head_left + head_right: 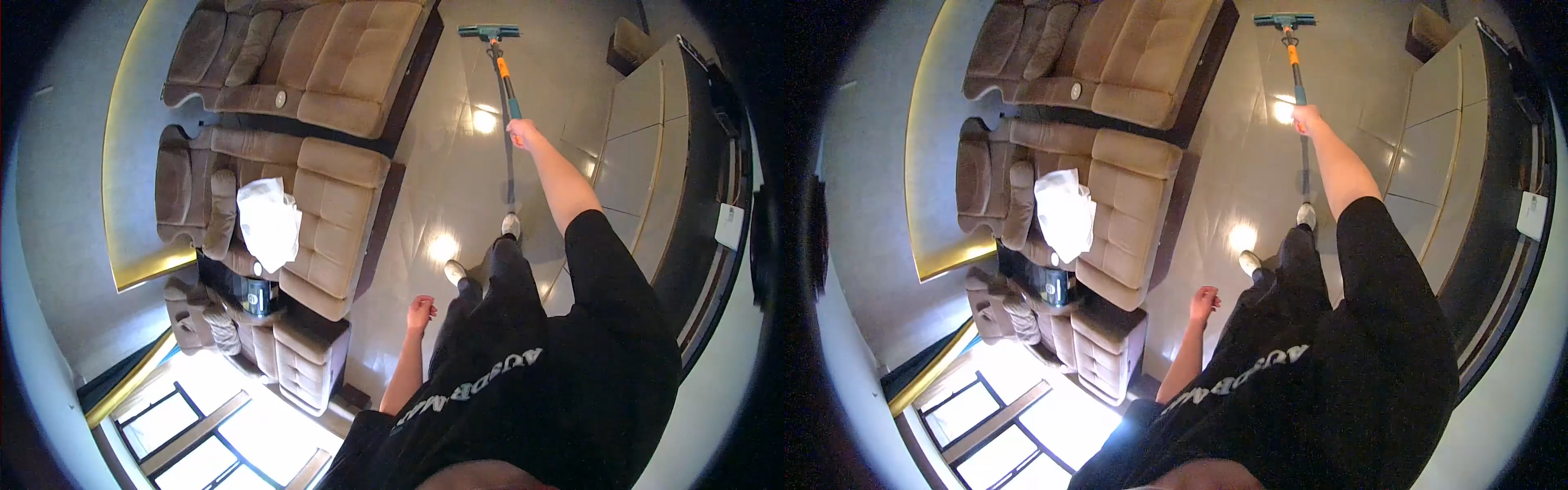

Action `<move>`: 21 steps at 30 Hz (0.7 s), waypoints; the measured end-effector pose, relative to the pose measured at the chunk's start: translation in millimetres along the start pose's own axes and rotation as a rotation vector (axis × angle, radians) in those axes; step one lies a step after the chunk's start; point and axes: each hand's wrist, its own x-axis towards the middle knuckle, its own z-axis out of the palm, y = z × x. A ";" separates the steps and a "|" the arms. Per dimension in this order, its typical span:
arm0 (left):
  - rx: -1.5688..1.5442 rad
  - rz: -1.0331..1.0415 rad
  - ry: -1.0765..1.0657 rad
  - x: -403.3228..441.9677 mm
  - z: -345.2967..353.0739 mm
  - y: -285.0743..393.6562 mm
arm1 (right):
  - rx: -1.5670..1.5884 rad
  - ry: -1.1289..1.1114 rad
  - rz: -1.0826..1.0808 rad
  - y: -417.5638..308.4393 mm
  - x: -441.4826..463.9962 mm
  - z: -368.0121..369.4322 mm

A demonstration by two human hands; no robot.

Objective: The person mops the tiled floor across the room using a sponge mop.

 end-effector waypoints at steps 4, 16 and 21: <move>0.092 -0.075 -0.062 6.2 4.6 -94.1 | -0.047 -0.012 0.056 107.6 -26.1 -0.1; -0.020 -0.127 -0.036 62.3 -84.7 -79.3 | -0.675 0.009 0.325 282.5 -285.7 -97.4; 0.016 -0.097 -0.141 108.5 -100.8 -89.9 | -0.585 -0.022 0.471 334.7 -410.8 -122.6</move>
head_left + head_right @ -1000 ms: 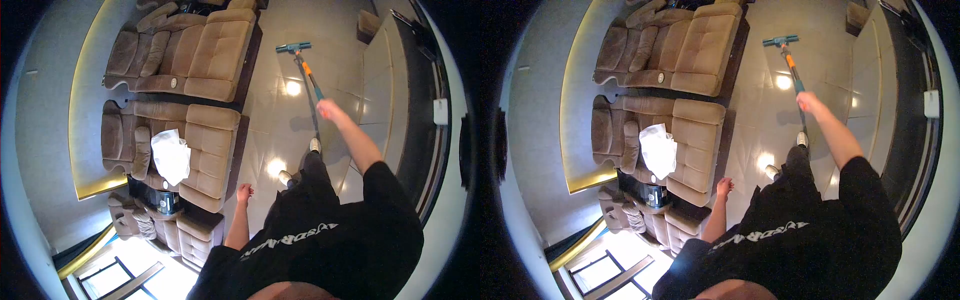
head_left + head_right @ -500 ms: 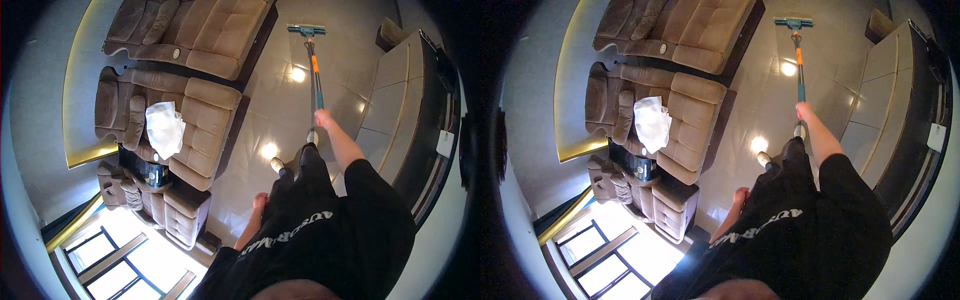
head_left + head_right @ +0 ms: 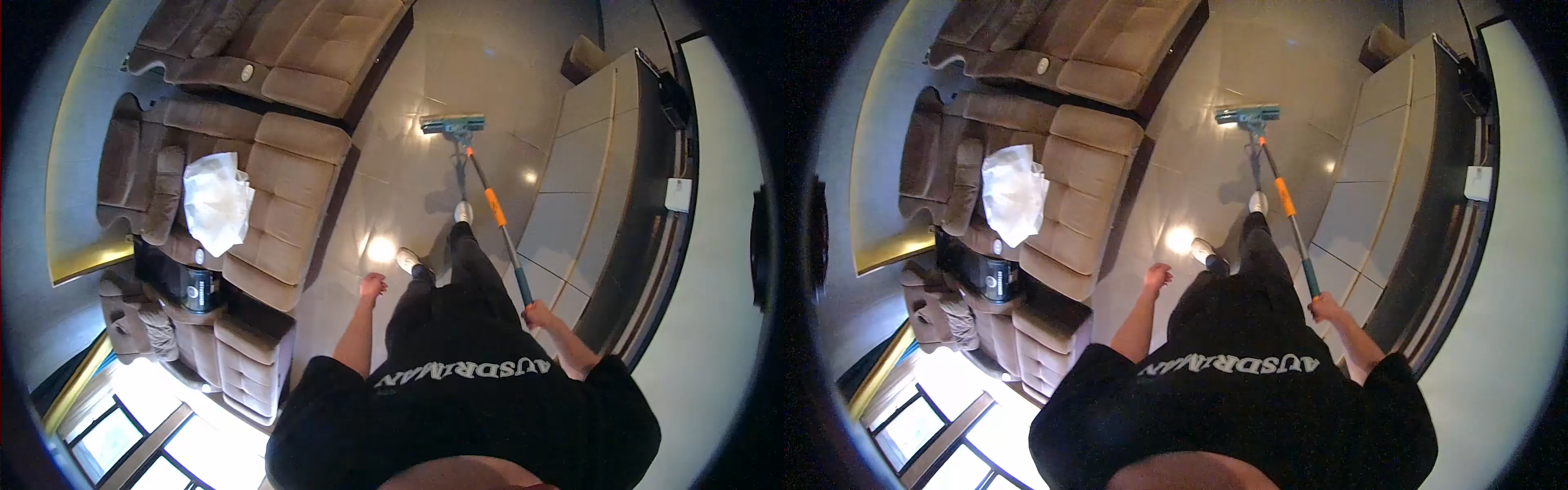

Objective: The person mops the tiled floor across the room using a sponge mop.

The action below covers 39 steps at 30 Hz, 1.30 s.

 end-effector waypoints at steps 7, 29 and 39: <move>0.014 -0.065 0.021 7.2 -27.5 -6.4 | -0.364 0.126 -0.162 46.8 -80.5 41.9; -0.292 0.034 0.261 -121.6 0.3 36.7 | 0.646 -0.194 -0.400 -451.4 176.7 17.8; 0.379 0.021 0.205 -119.1 48.6 -127.0 | 0.632 -0.262 -0.446 -316.3 253.4 43.5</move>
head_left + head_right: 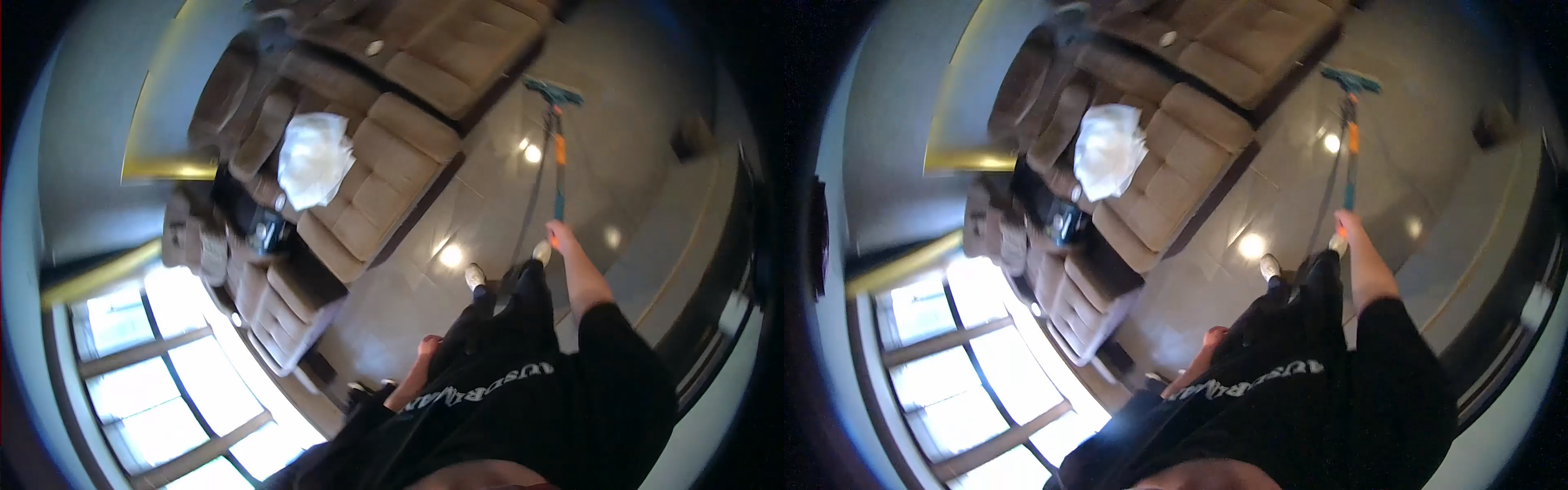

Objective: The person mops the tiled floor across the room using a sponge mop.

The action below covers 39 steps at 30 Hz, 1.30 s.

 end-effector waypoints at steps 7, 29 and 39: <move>-0.562 -0.232 0.023 42.3 11.1 -43.3 | -0.329 -0.082 0.037 -16.8 -137.8 -60.7; -1.312 -0.795 0.249 -57.9 301.9 -100.7 | -0.800 -0.320 0.592 -6.3 -115.4 8.0; -0.686 -0.114 0.258 26.0 128.7 -109.5 | -0.625 -0.015 0.454 11.4 -157.2 49.8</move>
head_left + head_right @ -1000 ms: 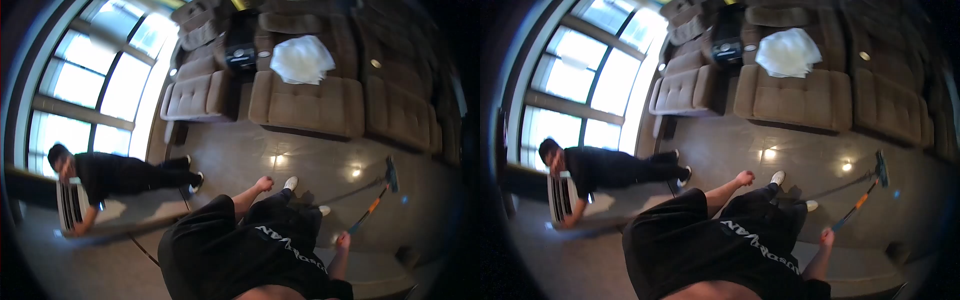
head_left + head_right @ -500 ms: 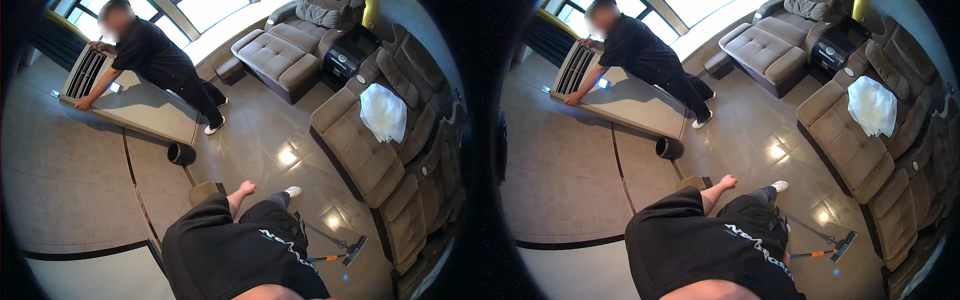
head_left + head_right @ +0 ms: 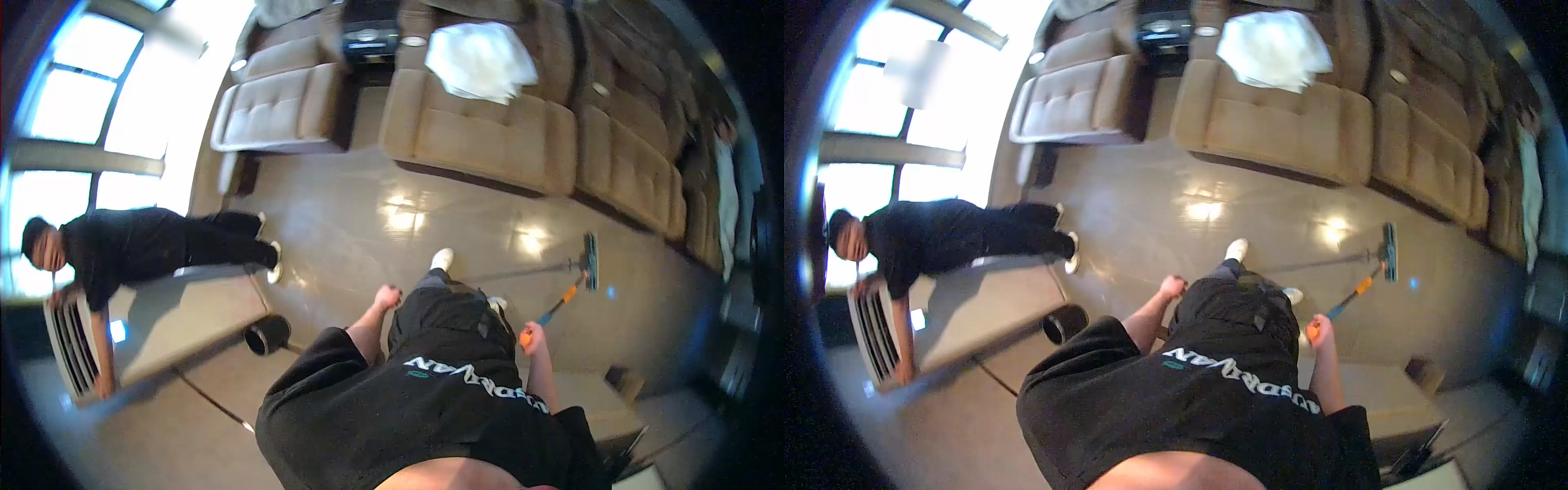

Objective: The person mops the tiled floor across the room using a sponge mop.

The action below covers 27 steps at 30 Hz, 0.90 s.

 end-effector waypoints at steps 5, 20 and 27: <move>-0.369 -0.055 0.125 67.1 -120.9 102.7 | 0.071 0.162 -0.100 39.6 -55.0 -22.1; -0.022 0.045 -0.285 118.7 -72.7 150.7 | -0.141 0.266 -0.071 167.7 -126.6 47.3; 0.055 -0.041 -0.324 105.8 -38.0 160.2 | -0.606 0.463 0.013 160.2 -191.8 51.5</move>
